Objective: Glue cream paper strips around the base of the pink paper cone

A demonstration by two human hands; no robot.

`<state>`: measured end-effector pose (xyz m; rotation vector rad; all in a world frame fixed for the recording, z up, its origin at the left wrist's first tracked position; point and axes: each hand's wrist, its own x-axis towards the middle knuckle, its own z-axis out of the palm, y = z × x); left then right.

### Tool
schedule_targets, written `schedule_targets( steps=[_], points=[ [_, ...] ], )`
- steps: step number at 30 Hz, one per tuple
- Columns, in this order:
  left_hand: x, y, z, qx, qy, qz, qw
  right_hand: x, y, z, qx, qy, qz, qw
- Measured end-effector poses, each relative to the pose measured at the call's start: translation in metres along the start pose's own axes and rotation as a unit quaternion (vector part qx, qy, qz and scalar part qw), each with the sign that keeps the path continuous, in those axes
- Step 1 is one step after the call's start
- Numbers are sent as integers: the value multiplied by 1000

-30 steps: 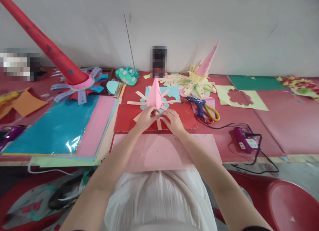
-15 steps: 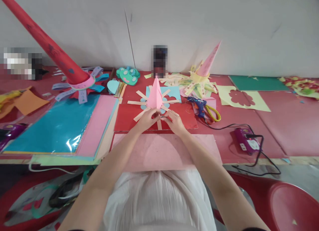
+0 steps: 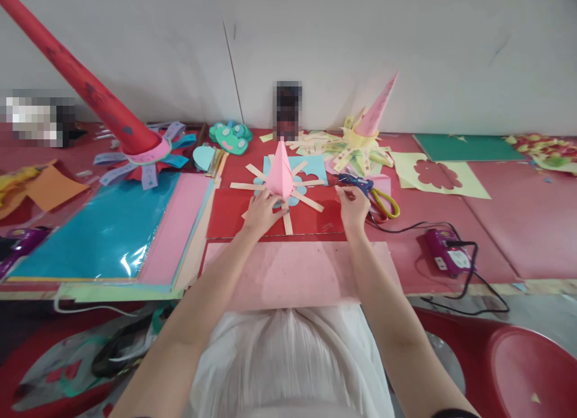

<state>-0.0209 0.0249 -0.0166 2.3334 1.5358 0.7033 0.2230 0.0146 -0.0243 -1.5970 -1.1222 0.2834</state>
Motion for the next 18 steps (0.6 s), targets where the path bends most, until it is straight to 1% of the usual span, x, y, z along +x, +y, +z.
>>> schedule_targets(
  steps=[3, 6, 7, 9, 12, 13, 15, 16, 18],
  points=[
    [-1, 2, 1, 28, -26, -9, 999, -2, 2, 1, -12, 4, -34, 999],
    [-3, 4, 1, 22, -6, -14, 1000, -4, 0, 2, -25, 11, -83, 996],
    [-3, 4, 0, 13, 12, -17, 1000, -6, -2, 3, -28, 12, -90, 995],
    [-2, 2, -1, -15, 68, -28, 997, -9, -7, 5, -29, 0, -91, 995],
    [7, -2, -9, -64, 182, -26, 981, -14, -14, 8, -13, -35, -94, 995],
    [12, -2, -13, -77, 219, -17, 972, -16, -16, 9, -6, -43, -98, 994],
    [28, 1, -25, -95, 276, 8, 956, -18, -18, 10, 3, -50, -106, 993],
    [37, 4, -31, -106, 293, 14, 950, -19, -19, 11, 4, -52, -107, 993],
    [57, 11, -43, -127, 307, 18, 943, -20, -18, 11, 4, -55, -105, 993]
  ],
)
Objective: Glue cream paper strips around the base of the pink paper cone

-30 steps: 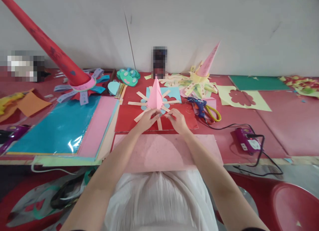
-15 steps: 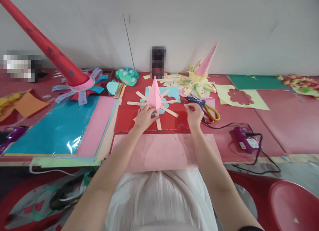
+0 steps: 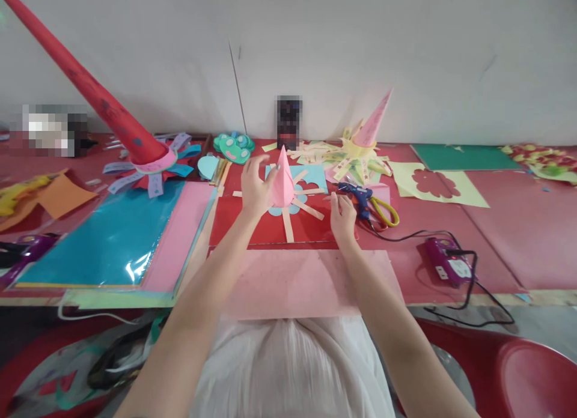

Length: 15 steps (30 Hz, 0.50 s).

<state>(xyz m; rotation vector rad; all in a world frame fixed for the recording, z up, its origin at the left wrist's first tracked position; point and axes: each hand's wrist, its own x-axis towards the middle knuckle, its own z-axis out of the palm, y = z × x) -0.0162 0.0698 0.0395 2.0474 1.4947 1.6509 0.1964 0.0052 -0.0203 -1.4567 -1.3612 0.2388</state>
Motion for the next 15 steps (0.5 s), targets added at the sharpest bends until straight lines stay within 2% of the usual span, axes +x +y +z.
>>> schedule_targets(
  steps=[4, 8, 11, 15],
  points=[
    [33, 15, 9, 10, -32, -7, 999, -1, 3, -1, 9, -3, 15, 1000],
    [43, 19, 12, 33, -53, -20, 998, 0, 2, -2, 15, -2, 18, 1000],
    [47, 18, 5, 29, -45, -27, 998, 2, 1, -2, 19, -2, 23, 1000],
    [59, 18, -13, 15, -6, -37, 999, 3, 1, -3, 30, 8, 31, 999]
  ],
)
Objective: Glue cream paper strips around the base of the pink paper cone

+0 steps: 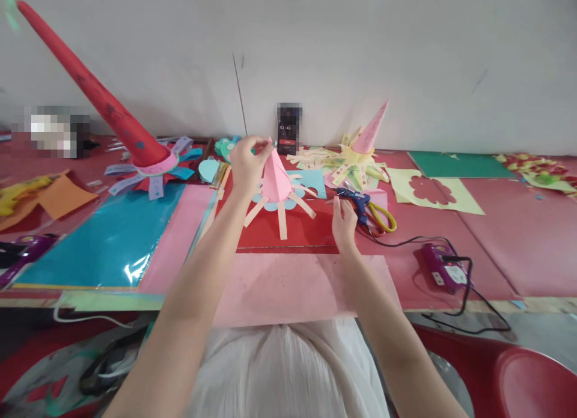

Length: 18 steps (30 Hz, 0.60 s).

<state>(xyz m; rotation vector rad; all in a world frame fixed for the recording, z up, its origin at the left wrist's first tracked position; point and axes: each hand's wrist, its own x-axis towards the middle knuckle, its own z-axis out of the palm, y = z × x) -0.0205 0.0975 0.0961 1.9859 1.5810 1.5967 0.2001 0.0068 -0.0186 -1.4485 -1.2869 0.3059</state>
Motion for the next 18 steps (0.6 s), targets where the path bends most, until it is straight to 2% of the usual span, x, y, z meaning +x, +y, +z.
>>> schedule_targets(
  steps=[5, 10, 18],
  points=[
    [13, 12, -13, -32, -13, 30, 999, 1, 4, -1, 9, 9, 11, 1000],
    [17, 23, -12, -56, -39, 56, 996, 2, 6, -1, 14, 17, 30, 999],
    [20, 24, -13, -61, -73, 70, 993, 4, 3, -2, 37, 31, 43, 998]
  ],
)
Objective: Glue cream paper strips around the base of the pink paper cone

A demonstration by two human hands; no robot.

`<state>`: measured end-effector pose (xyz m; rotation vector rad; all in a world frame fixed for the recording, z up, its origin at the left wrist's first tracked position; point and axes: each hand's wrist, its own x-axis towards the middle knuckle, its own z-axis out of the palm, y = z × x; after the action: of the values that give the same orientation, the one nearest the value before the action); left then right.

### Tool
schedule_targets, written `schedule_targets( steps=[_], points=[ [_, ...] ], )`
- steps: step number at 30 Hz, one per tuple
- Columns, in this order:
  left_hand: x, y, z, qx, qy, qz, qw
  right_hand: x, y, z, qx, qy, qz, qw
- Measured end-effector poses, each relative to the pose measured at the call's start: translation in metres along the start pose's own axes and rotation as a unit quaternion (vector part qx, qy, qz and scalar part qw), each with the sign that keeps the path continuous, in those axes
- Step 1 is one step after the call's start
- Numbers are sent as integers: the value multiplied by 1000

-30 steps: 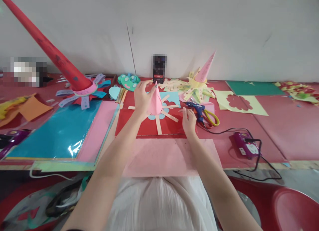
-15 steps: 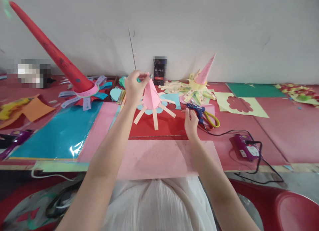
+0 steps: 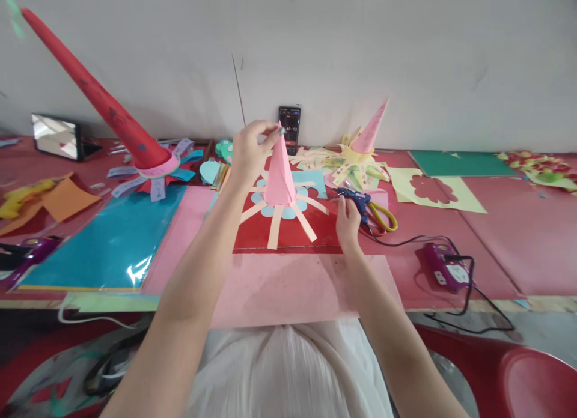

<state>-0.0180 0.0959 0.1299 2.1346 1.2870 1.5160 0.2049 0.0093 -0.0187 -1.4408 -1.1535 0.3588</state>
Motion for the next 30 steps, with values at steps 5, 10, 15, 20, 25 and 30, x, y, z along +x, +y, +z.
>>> schedule_targets(
  steps=[5, 10, 15, 20, 25, 30],
  points=[
    [-5, 4, 3, -1, -27, -23, 999, 1, -2, 0, -5, -5, 7, 1000],
    [-29, -6, 15, 2, -83, -34, 996, 0, -1, 1, -5, -13, -3, 1000],
    [-79, -27, 38, 14, -56, -154, 986, -1, 0, 1, -11, -29, -1, 1000],
    [-114, -39, 54, 67, -86, -239, 965, -2, 2, 2, -41, -43, -19, 998],
    [-125, -41, 60, 139, -134, -270, 943, -5, 2, 5, -54, -50, -32, 997],
    [-131, -43, 64, 156, -152, -263, 940, -6, 3, 7, -56, -56, -41, 996]
  ],
)
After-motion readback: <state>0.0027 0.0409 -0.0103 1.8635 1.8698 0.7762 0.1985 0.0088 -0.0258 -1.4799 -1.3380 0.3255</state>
